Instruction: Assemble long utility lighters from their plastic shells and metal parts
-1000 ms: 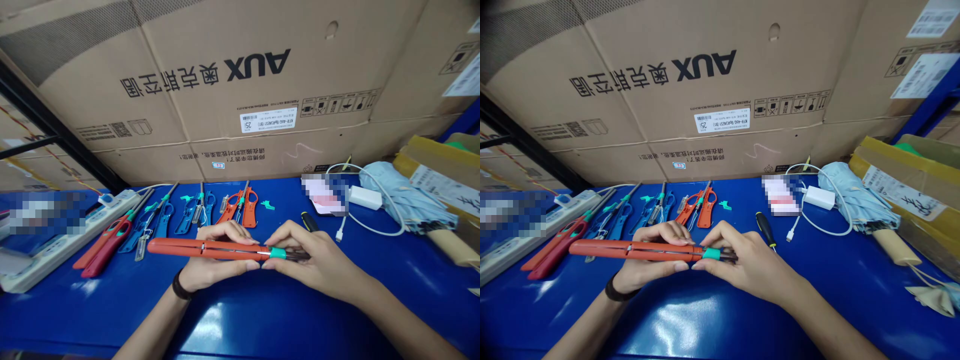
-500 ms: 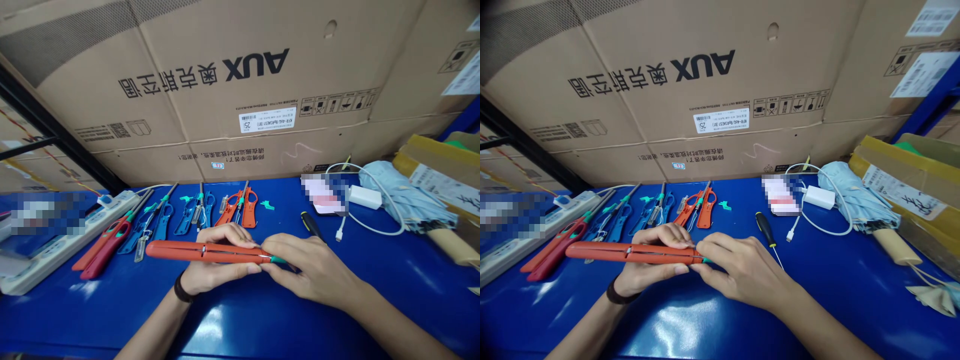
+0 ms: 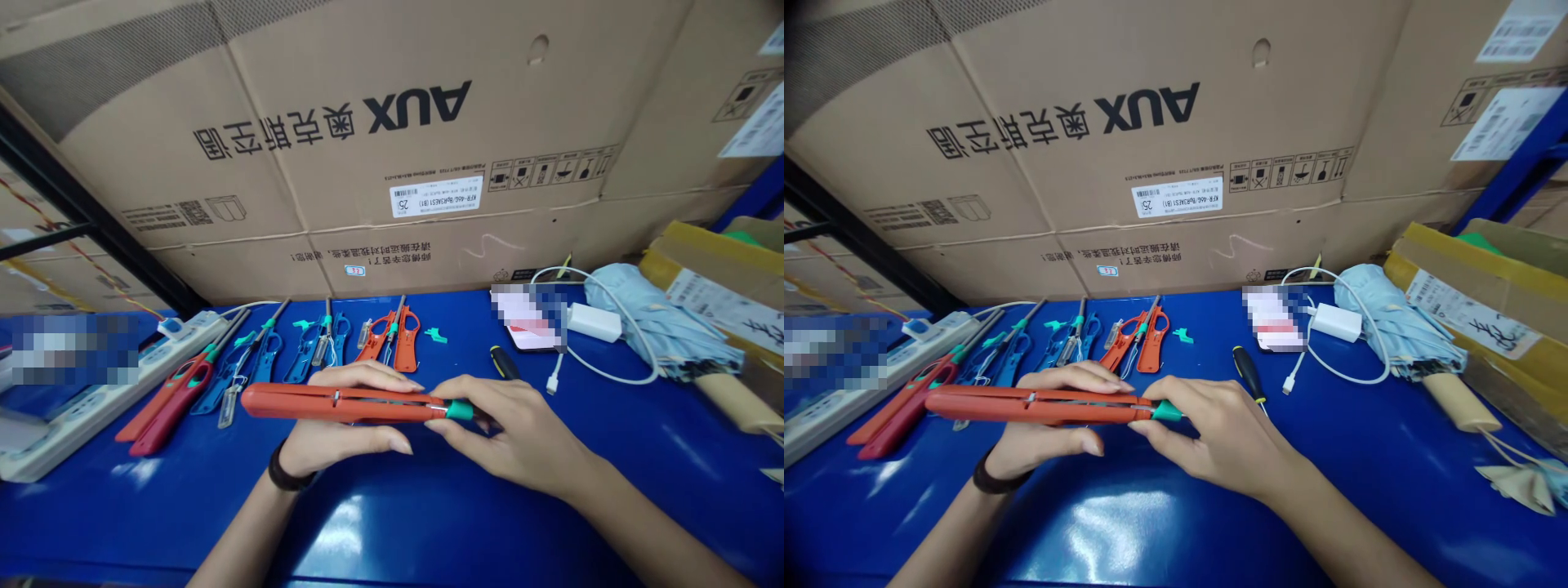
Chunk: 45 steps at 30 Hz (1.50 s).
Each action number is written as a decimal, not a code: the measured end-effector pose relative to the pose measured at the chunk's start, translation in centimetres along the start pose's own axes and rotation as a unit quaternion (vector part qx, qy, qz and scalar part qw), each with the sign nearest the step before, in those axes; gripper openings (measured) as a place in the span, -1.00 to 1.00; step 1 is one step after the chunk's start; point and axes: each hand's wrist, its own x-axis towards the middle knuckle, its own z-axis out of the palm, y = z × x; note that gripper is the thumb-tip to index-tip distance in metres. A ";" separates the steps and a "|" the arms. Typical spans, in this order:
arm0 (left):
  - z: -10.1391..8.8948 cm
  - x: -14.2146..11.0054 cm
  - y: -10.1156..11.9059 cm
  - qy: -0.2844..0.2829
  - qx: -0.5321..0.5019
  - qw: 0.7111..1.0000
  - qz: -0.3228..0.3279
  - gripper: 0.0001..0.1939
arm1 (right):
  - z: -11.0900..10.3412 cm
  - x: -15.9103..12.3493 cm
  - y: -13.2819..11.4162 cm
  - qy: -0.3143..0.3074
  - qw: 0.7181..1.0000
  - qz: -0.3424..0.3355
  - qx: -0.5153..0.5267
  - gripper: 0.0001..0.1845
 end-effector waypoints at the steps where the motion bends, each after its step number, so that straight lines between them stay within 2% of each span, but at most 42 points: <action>1: -0.1 0.0 0.1 0.004 0.007 1.000 0.007 -0.57 | -0.1 0.0 0.0 -0.003 1.000 0.004 0.006 -0.84; 13: -0.2 0.2 0.9 0.021 0.033 0.999 0.031 -0.59 | -0.2 -0.2 0.1 0.010 1.000 0.002 -0.010 -0.80; 16: -0.6 0.2 0.6 0.018 0.045 0.999 0.000 -0.51 | -0.2 -0.2 0.1 0.021 1.000 0.013 -0.002 -0.77; 19: -1.8 -0.9 -0.1 0.006 0.004 0.998 -0.069 -0.38 | -0.4 0.0 0.3 0.037 0.998 0.044 0.026 -0.77; 20: -2.3 -1.6 -0.3 0.028 -0.023 0.996 -0.076 -0.35 | -0.4 0.1 0.4 0.038 0.997 0.055 0.035 -0.77; 21: -2.8 -2.5 -0.5 0.085 -0.043 0.992 -0.078 -0.34 | -0.4 0.2 0.5 0.033 0.997 0.064 0.041 -0.78; 23: -3.7 -4.4 -0.4 0.221 -0.036 0.973 -0.053 -0.49 | -0.4 0.3 0.8 0.004 0.996 0.076 0.037 -0.79; 24: -4.0 -5.4 -0.1 0.267 -0.006 0.963 -0.023 -0.57 | -0.3 0.3 0.9 -0.017 0.997 0.076 0.030 -0.80; 25: -4.1 -6.3 0.4 0.285 0.058 0.957 -0.020 -0.72 | -0.1 0.3 0.9 -0.038 0.996 0.073 0.021 -0.80; 26: -4.0 -7.0 0.9 0.264 0.149 0.952 -0.034 -0.85 | 0.1 0.2 0.9 -0.057 0.996 0.067 0.014 -0.80; 27: -3.7 -7.5 1.5 0.218 0.239 0.946 -0.039 -0.89 | 0.3 0.2 0.9 -0.074 0.995 0.061 0.009 -0.80; 29: -2.7 -7.9 2.6 0.103 0.380 0.919 -0.006 -0.82 | 0.9 0.0 0.8 -0.098 0.994 0.054 0.006 -0.80; 31: -1.4 -7.9 3.1 0.046 0.461 0.886 0.027 -0.77 | 1.4 -0.2 0.6 -0.117 0.992 0.056 0.007 -0.79; 36: 0.6 -8.0 2.0 0.015 0.500 0.865 0.048 -0.76 | 2.1 -0.4 0.5 -0.152 0.986 0.073 0.012 -0.78; 45: 1.0 -9.0 0.6 0.028 0.497 0.867 0.021 -0.81 | 2.8 -0.4 0.6 -0.192 0.977 0.095 -0.009 -0.81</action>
